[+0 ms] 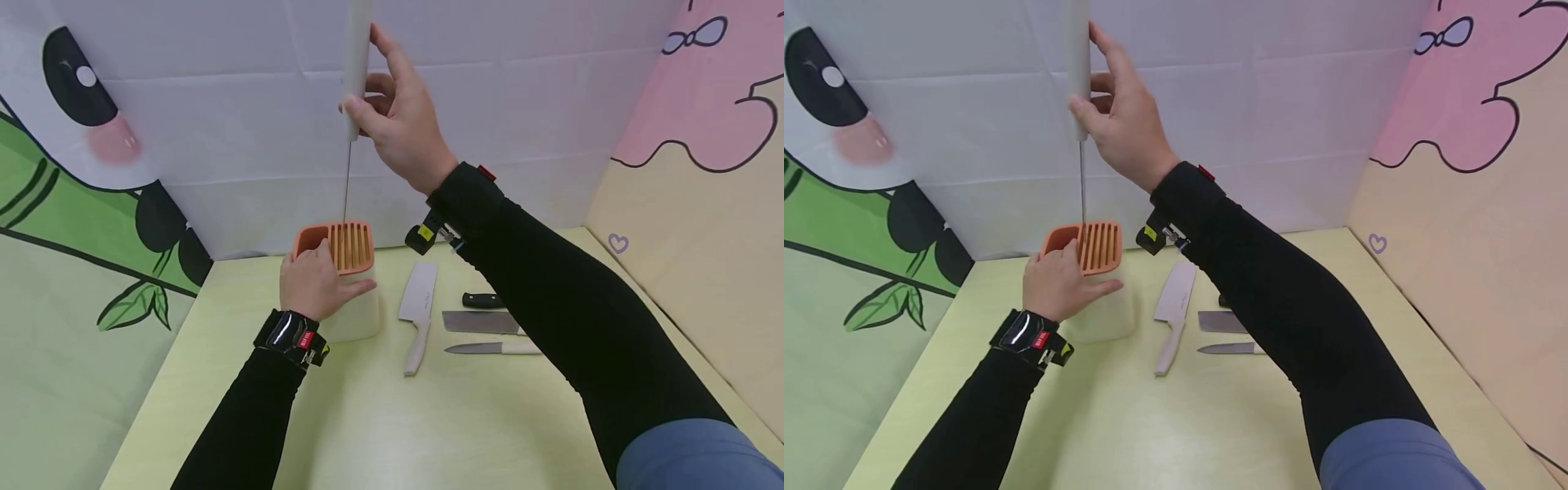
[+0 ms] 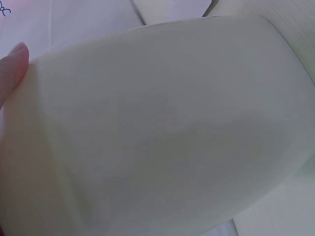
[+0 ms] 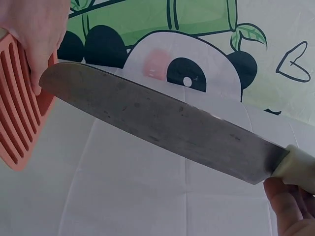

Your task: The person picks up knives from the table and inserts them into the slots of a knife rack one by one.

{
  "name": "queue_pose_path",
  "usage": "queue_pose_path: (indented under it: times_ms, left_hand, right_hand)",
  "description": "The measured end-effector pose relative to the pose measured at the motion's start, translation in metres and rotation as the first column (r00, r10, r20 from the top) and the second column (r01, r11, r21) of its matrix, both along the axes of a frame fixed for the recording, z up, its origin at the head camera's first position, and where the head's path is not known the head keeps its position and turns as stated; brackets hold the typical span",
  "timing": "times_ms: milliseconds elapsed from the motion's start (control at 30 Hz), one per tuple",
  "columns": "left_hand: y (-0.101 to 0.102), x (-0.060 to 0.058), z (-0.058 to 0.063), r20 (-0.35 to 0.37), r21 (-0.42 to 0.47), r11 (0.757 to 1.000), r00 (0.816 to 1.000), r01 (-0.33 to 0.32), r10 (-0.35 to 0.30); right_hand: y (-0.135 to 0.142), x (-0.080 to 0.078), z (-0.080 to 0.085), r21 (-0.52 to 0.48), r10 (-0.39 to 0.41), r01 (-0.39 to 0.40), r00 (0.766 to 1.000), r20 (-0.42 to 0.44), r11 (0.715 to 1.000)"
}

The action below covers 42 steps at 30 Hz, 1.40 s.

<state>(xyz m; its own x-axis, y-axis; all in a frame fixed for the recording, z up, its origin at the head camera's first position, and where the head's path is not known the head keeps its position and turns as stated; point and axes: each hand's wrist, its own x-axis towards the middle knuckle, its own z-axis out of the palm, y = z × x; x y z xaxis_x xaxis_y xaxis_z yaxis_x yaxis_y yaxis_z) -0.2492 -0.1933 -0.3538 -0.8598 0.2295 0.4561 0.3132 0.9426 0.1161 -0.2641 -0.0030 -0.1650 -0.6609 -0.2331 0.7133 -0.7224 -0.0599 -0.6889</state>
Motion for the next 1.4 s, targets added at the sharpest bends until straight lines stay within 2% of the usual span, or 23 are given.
queue_pose_path:
  times_ms: [67,233,667,933,1200,1400]
  left_hand:
    - [0.000,0.000,-0.001,0.000,0.001,1.000,1.000,0.003,-0.003]
    - [0.000,0.001,-0.002,0.013,0.003,1.000,1.000,0.001,-0.001]
    - [0.004,0.001,0.000,0.050,-0.007,1.000,0.999,-0.015,0.016]
    - [-0.003,0.004,-0.002,0.034,0.000,0.999,0.999,-0.038,0.038]
    - [-0.007,0.007,-0.002,0.029,-0.005,0.999,0.999,-0.042,0.042]
    - [-0.006,0.009,-0.001,0.023,-0.004,0.999,0.999,-0.039,0.039]
  right_hand:
    - [-0.004,0.000,-0.002,-0.010,-0.002,0.002,1.000,0.031,1.000]
    - [-0.012,-0.003,-0.011,-0.001,-0.004,0.004,0.999,0.046,1.000]
    - [-0.021,-0.012,-0.025,0.012,-0.018,0.017,0.999,0.030,1.000]
    - [-0.035,-0.015,-0.034,0.029,0.013,-0.016,0.996,0.092,0.999]
    - [-0.043,0.001,-0.042,0.111,-0.010,-0.005,0.991,0.133,0.994]
    - [-0.045,0.003,-0.052,0.151,-0.018,-0.006,0.988,0.152,0.989]
